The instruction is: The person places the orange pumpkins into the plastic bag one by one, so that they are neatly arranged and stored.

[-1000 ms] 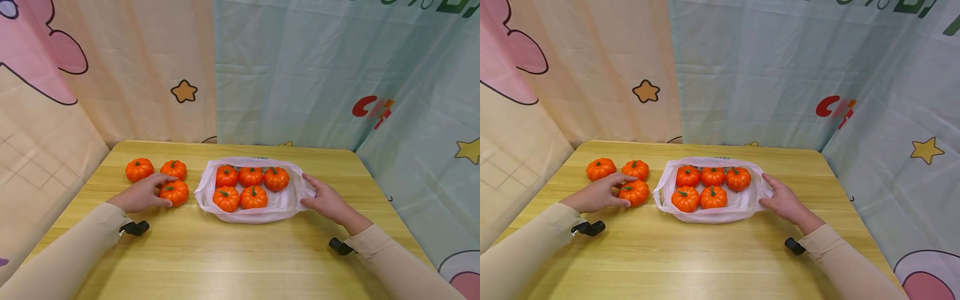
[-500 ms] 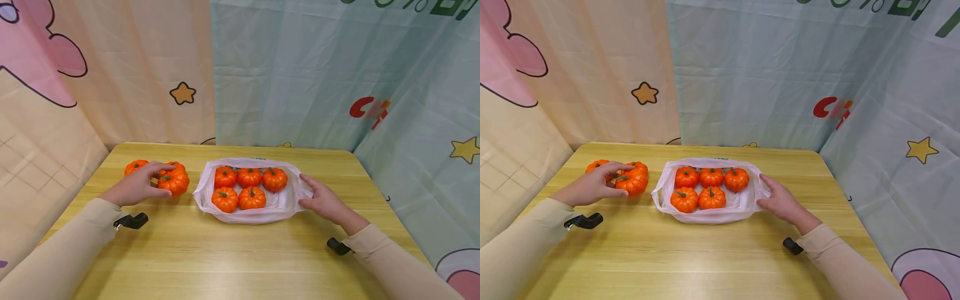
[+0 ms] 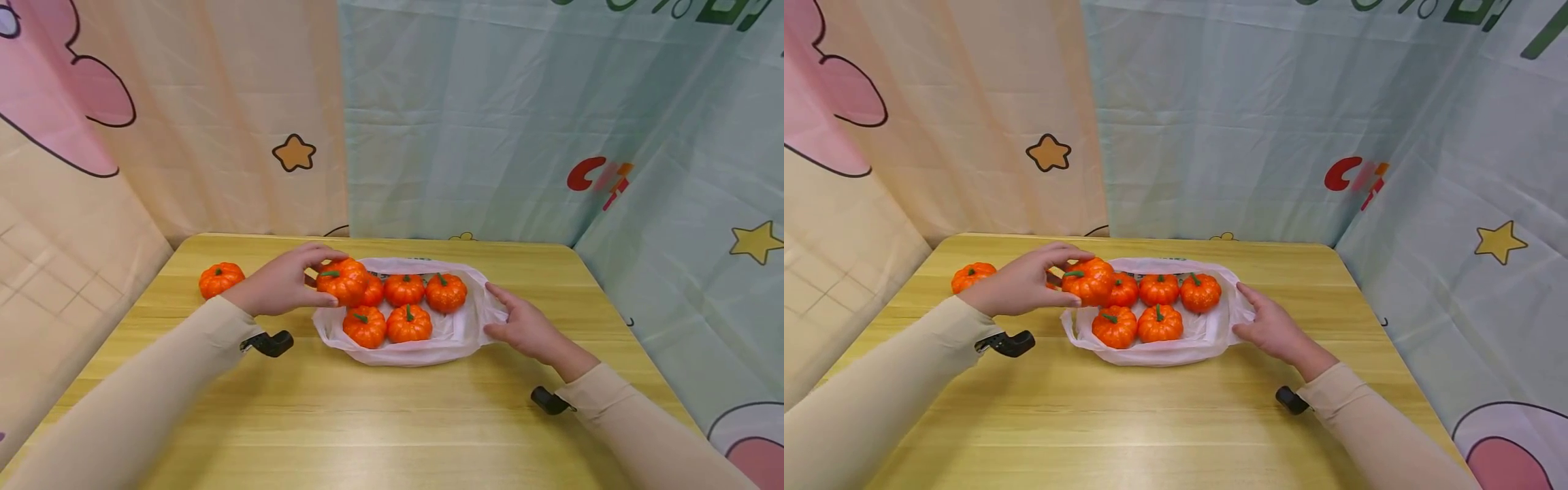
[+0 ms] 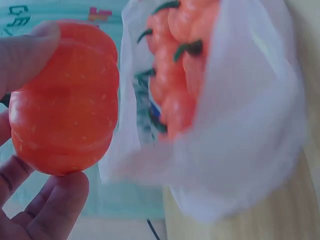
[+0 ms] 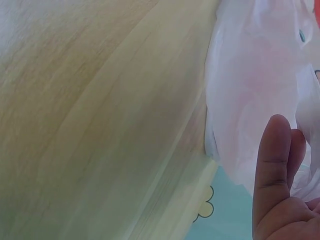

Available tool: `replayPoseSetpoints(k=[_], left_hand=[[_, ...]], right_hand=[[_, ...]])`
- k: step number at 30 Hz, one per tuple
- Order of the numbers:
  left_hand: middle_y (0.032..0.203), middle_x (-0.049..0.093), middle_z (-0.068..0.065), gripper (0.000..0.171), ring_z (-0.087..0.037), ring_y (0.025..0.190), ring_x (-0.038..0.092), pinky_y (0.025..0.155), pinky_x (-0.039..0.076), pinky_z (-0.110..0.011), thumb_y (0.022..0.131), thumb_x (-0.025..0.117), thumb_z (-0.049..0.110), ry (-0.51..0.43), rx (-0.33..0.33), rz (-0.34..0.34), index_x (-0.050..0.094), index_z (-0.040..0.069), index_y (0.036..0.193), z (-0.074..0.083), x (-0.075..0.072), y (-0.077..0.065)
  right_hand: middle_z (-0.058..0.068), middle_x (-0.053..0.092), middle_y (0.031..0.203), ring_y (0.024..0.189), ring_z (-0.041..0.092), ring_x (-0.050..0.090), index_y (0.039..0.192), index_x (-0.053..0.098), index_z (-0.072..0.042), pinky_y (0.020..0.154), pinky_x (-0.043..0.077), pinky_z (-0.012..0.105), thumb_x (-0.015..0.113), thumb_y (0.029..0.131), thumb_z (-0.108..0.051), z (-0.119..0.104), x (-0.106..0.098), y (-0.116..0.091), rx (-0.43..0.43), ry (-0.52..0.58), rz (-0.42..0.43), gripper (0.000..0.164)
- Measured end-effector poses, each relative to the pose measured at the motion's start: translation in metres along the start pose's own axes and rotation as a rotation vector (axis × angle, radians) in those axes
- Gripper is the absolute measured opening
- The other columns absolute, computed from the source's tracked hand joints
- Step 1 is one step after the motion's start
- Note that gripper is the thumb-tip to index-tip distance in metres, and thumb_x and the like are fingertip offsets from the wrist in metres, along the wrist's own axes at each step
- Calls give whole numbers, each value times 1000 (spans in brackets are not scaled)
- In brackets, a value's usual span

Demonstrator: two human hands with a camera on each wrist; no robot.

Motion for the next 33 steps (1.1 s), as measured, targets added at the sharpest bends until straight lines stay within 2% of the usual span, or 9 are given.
replayPoseSetpoints(k=[4, 10, 13, 16, 21, 26, 30, 33], left_hand=[[152, 50, -4, 73, -25, 121, 58, 102, 59, -46, 86, 89, 31, -35, 57, -38, 57, 21, 151, 22, 14, 23], [150, 51, 0, 72, -22, 124, 59, 106, 55, -43, 86, 87, 34, 1, 95, -82, 57, 27, 151, 46, 35, 50], [150, 51, 1, 72, -22, 123, 60, 107, 54, -43, 86, 87, 34, 9, 106, -106, 57, 30, 151, 53, 46, 61], [152, 50, 1, 72, -23, 127, 59, 110, 52, -44, 87, 86, 34, 30, 111, -123, 56, 31, 152, 59, 56, 70], [156, 49, 0, 72, -24, 139, 52, 117, 46, -45, 87, 85, 37, 85, 124, -138, 55, 32, 153, 67, 73, 83], [154, 50, -2, 71, -24, 137, 54, 117, 47, -43, 87, 83, 37, 91, 144, -159, 56, 30, 152, 74, 88, 94], [154, 50, -1, 69, -23, 135, 55, 116, 47, -41, 88, 83, 35, 77, 158, -165, 57, 31, 151, 76, 98, 102], [151, 51, 2, 69, -20, 132, 56, 115, 47, -39, 88, 83, 35, 71, 171, -170, 57, 32, 152, 78, 105, 106]], right_hand=[[28, 48, 154, 75, 21, 48, 168, 24, -7, 56, 44, 24, 75, 93, -15, -2, -1, -1, -4, -9, 1, 91], [30, 42, 160, 93, 26, 54, 166, 26, -3, 64, 48, 24, 75, 92, -13, -5, -3, -2, -28, -40, 18, 89], [30, 41, 161, 85, 26, 52, 166, 26, -3, 61, 46, 24, 75, 92, -13, -4, -4, -3, -17, -40, 17, 89], [30, 39, 163, 79, 24, 48, 167, 25, -5, 58, 45, 25, 75, 93, -14, -4, -4, -4, -9, -40, 15, 90], [29, 38, 164, 80, 23, 48, 167, 26, -6, 58, 45, 25, 75, 93, -14, -5, -5, -5, -13, -45, 18, 89], [29, 38, 163, 75, 22, 46, 167, 25, -7, 57, 45, 24, 75, 93, -14, -4, -4, -4, -7, -30, 12, 90], [28, 35, 166, 83, 25, 50, 167, 25, -7, 59, 47, 24, 75, 93, -13, -3, -5, -4, -8, -32, 15, 90], [28, 34, 166, 97, 29, 54, 167, 27, -7, 66, 52, 24, 76, 92, -14, -2, -6, -3, -12, -44, 22, 90]])
Point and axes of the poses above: each hand's wrist, its own y-axis towards the middle knuckle, its own x-axis out of the palm, z = x × y, the point moved 6 cm from there along y, towards the middle knuckle
